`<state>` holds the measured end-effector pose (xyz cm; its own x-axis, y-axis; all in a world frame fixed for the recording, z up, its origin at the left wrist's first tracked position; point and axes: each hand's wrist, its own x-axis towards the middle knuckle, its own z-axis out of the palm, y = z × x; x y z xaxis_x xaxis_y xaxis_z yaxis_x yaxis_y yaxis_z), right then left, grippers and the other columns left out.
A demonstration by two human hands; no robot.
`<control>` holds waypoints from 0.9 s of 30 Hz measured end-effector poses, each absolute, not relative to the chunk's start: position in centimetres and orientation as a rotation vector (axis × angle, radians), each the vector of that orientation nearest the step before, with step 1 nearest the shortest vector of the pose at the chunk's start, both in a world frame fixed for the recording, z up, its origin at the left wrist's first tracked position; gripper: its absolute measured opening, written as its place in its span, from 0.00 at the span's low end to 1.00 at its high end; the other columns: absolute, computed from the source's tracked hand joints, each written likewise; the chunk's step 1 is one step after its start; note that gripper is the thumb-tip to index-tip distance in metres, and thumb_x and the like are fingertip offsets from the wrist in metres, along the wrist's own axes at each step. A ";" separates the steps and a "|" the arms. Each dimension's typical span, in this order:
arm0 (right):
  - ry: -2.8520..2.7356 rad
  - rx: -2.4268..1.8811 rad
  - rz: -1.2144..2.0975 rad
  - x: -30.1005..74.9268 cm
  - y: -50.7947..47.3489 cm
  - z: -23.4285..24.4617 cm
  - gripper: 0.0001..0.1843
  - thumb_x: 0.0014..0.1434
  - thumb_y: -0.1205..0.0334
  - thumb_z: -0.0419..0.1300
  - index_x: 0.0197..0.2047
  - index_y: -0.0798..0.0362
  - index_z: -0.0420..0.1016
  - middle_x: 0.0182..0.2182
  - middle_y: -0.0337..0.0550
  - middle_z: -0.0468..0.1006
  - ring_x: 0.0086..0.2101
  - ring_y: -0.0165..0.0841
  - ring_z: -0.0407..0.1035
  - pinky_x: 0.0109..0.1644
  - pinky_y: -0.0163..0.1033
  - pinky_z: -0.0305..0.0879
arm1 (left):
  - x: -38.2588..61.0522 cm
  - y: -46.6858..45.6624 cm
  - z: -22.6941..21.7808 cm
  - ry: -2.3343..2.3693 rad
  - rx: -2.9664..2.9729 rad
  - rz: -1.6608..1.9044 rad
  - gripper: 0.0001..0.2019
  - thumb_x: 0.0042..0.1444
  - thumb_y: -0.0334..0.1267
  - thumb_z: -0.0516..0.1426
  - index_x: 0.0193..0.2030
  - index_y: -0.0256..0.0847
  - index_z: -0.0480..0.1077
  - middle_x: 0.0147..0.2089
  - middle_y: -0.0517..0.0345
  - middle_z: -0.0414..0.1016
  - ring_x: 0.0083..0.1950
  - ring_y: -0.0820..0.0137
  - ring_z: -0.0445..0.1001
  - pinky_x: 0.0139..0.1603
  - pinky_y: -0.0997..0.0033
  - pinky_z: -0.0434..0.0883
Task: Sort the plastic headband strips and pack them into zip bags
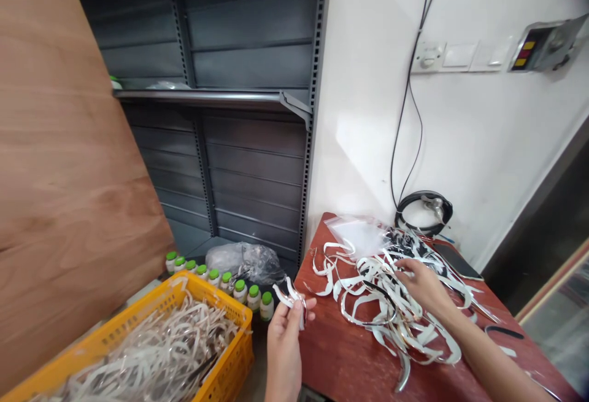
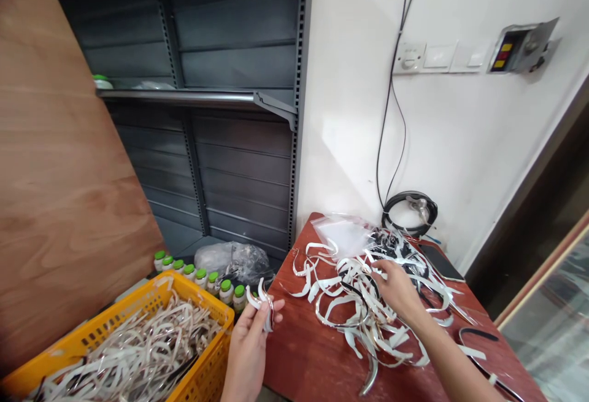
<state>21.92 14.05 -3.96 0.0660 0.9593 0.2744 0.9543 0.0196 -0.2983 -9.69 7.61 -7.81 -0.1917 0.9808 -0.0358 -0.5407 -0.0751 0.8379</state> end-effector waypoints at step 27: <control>-2.205 -1.885 -0.019 21.4 19.5 1.5 0.08 0.51 0.60 0.57 0.30 0.52 0.76 0.27 0.41 0.78 0.30 0.34 0.70 0.33 0.33 0.58 | -10.0 7.7 -7.8 0.864 0.666 1.595 0.16 0.51 0.45 0.60 0.42 0.37 0.70 0.36 0.53 0.76 0.35 0.70 0.73 0.40 0.72 0.67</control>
